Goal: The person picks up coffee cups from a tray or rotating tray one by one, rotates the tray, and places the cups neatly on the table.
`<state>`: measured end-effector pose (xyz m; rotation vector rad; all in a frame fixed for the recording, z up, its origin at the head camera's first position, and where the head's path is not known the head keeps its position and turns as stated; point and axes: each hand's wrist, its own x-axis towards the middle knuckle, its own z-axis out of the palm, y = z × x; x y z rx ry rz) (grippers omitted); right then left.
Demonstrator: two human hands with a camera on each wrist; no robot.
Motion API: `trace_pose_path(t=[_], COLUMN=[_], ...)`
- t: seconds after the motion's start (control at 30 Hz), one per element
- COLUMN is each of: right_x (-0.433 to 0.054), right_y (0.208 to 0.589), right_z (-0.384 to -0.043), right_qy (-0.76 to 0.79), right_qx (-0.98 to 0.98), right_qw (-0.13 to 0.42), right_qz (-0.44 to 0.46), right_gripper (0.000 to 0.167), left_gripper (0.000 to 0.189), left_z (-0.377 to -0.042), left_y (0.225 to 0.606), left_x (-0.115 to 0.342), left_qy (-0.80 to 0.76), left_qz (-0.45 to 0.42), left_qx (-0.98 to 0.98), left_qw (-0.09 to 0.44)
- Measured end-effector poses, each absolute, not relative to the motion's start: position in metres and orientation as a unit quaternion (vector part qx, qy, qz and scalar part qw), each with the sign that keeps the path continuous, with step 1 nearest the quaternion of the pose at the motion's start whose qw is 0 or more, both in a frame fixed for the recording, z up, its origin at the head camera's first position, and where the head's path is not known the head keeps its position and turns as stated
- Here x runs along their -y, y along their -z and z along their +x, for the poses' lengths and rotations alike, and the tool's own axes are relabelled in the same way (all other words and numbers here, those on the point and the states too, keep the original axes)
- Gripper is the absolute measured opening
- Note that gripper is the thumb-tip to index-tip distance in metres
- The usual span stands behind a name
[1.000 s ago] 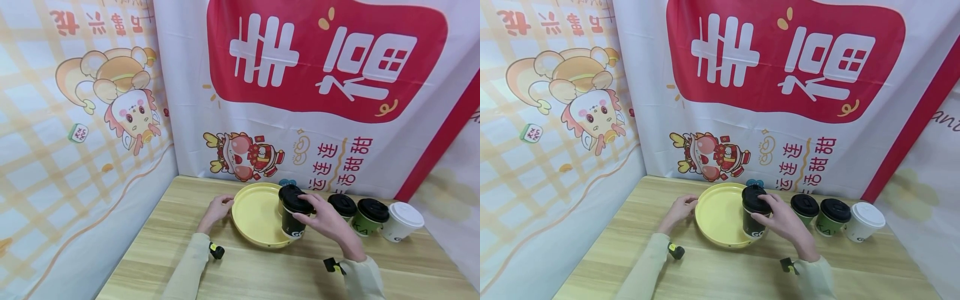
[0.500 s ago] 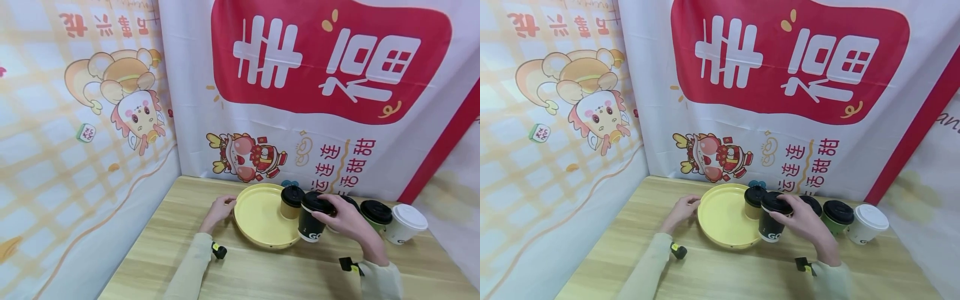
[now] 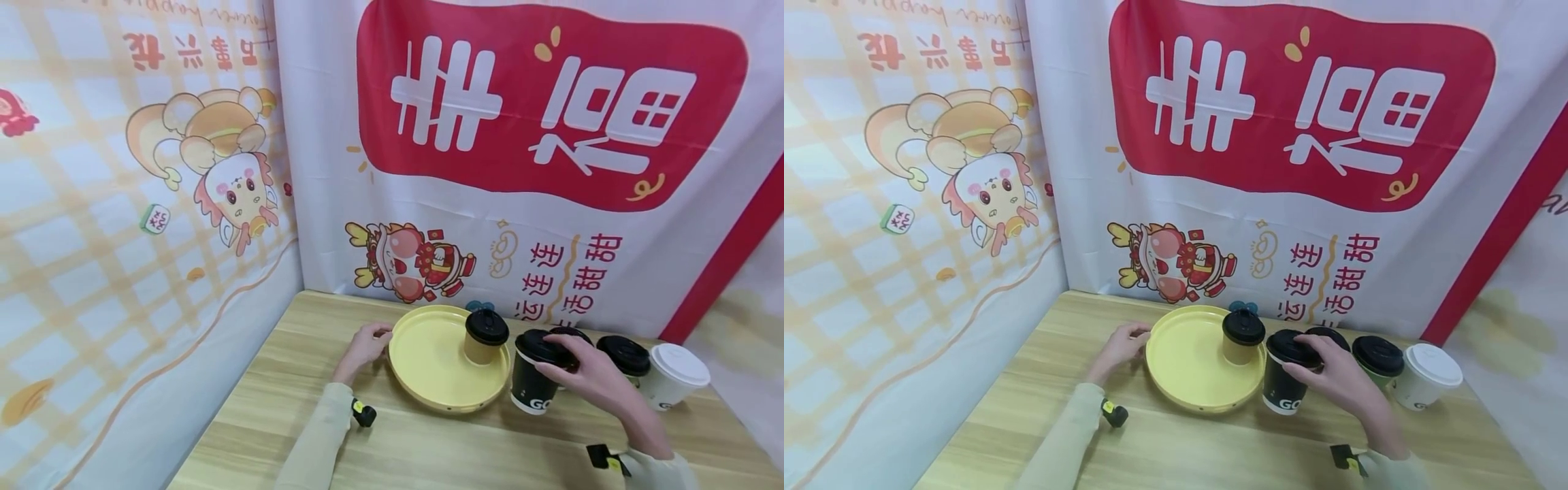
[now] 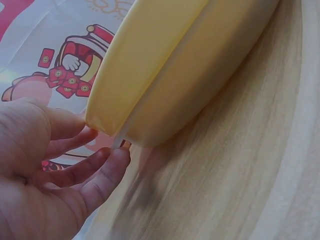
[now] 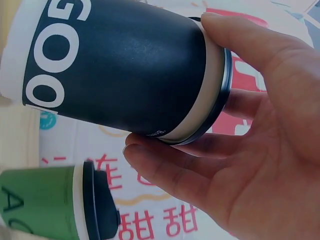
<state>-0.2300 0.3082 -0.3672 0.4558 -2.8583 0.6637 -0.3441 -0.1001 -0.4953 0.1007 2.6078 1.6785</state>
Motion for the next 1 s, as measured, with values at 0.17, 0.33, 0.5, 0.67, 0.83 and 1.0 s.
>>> trace_pose_path(t=[0.17,0.33,0.5,0.67,0.83,1.0], right_x=[-0.324,-0.342,-0.363,-0.384,-0.401,-0.42], right_y=[0.369,0.369,0.369,0.37,0.371,0.376], right_z=[-0.222,-0.215,-0.209,-0.205,-0.203,-0.202], right_qy=[-0.221,-0.211,-0.218,-0.217,-0.218,-0.214], right_qx=[0.962,0.967,0.967,0.97,0.972,0.974], right_qw=[0.079,0.07,0.059,0.046,0.032,0.042], right_qz=[0.142,0.125,0.115,0.104,0.083,0.055], right_gripper=[0.059,0.059,0.057,0.056,0.059,0.058], left_gripper=[0.029,0.028,0.029,0.028,0.028,0.027], left_z=[-0.344,-0.342,-0.341,-0.342,-0.344,-0.345], left_y=[0.497,0.494,0.494,0.495,0.497,0.498], left_x=[0.1,0.099,0.098,0.099,0.101,0.102], left_qy=[-0.543,-0.547,-0.548,-0.55,-0.549,-0.547], left_qz=[0.036,0.037,0.041,0.036,0.035,0.039], left_qx=[-0.839,-0.836,-0.835,-0.834,-0.835,-0.836], left_qw=[0.015,0.015,0.013,0.015,0.007,0.004])
